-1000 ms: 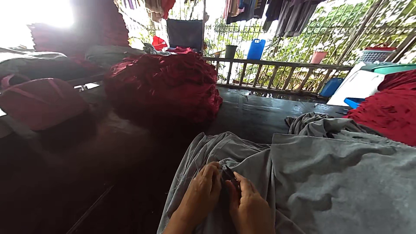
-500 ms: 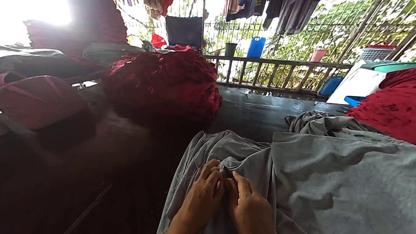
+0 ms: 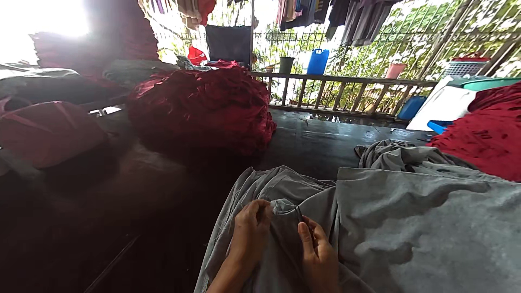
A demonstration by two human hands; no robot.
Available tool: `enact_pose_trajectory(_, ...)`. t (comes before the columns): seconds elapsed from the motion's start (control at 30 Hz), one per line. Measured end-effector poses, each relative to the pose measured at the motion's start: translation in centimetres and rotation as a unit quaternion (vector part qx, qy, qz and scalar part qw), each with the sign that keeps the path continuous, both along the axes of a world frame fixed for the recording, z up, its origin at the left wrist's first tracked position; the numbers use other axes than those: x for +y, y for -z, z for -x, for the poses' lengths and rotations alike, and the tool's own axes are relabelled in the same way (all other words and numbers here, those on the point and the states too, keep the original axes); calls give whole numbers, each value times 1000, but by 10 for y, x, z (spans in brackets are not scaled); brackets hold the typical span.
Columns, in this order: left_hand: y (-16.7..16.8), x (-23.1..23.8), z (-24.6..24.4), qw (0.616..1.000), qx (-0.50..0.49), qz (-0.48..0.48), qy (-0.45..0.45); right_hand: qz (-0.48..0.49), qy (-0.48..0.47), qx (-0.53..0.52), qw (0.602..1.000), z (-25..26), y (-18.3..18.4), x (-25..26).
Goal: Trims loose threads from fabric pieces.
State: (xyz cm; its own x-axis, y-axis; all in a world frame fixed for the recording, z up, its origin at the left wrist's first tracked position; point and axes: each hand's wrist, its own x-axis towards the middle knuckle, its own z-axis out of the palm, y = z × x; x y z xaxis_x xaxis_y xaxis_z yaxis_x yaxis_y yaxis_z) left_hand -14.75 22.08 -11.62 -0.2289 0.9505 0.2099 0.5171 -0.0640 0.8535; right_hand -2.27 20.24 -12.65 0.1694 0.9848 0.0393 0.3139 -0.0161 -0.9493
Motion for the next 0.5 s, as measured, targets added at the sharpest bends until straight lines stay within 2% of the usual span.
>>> enact_pose_trajectory(0.1,-2,4,-1,996,64,46,50,5,-10,-6,1000,0,-2,0)
enact_pose_trajectory(0.23,-9,9,-2,985,90,141,50,2,-12,-32,999,1,1,0)
enact_pose_trajectory(0.33,-17,11,0,978,46,201,13,3,-15,-37,999,1,0,0)
enact_pose_trajectory(0.5,-21,-1,20,978,-93,169,-74,8,-8,-29,1000,2,0,0)
